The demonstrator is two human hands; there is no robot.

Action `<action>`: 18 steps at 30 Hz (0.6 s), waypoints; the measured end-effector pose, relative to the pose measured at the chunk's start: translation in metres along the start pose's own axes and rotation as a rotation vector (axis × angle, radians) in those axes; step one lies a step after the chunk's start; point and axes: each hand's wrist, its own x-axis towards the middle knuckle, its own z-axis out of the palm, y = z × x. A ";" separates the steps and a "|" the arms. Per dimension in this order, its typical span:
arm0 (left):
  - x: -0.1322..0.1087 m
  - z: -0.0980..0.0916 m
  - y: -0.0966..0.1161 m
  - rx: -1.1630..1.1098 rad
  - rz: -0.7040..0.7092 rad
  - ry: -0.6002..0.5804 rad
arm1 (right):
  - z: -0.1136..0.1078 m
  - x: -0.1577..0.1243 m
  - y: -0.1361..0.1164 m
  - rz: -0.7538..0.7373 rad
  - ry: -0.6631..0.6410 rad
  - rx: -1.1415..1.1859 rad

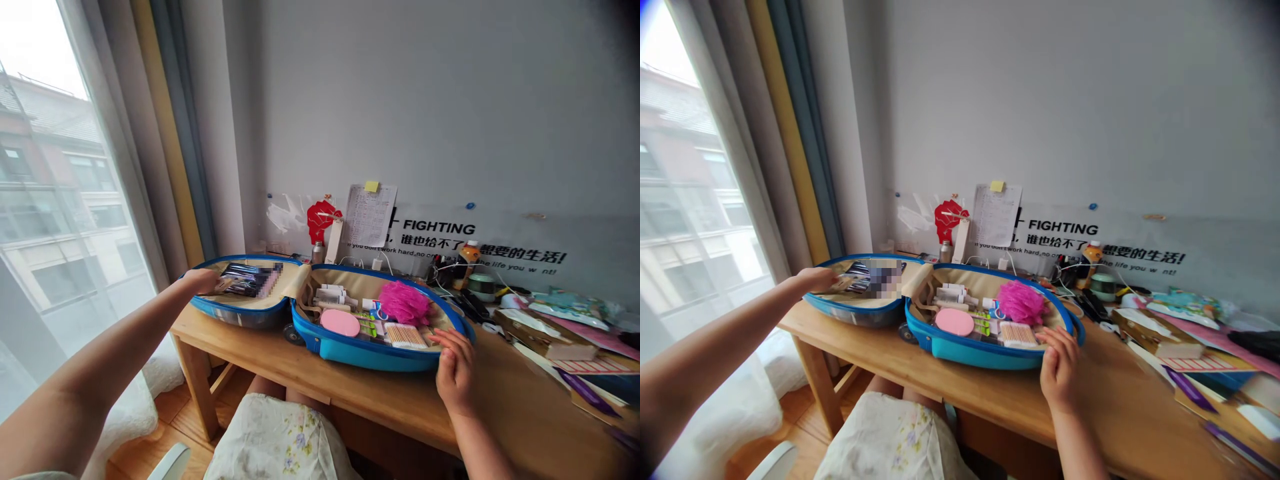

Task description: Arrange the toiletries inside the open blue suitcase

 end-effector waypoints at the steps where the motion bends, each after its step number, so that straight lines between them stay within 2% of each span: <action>1: 0.000 -0.006 0.000 0.042 -0.019 0.006 | 0.000 0.000 0.000 0.004 0.004 0.001; 6: 0.004 -0.035 0.019 0.167 -0.008 0.030 | 0.001 0.001 -0.001 0.009 0.012 0.015; 9: 0.003 -0.046 0.045 0.046 0.012 0.028 | 0.001 0.002 -0.003 0.001 0.003 0.017; 11: 0.000 -0.047 0.068 -0.128 0.028 0.027 | 0.001 0.001 -0.003 -0.010 0.011 0.016; 15: -0.014 -0.031 0.126 -0.508 0.160 -0.010 | 0.001 0.000 -0.004 0.004 0.014 0.017; 18: -0.024 -0.003 0.172 -0.589 0.300 -0.064 | 0.001 0.000 -0.005 0.027 0.010 0.016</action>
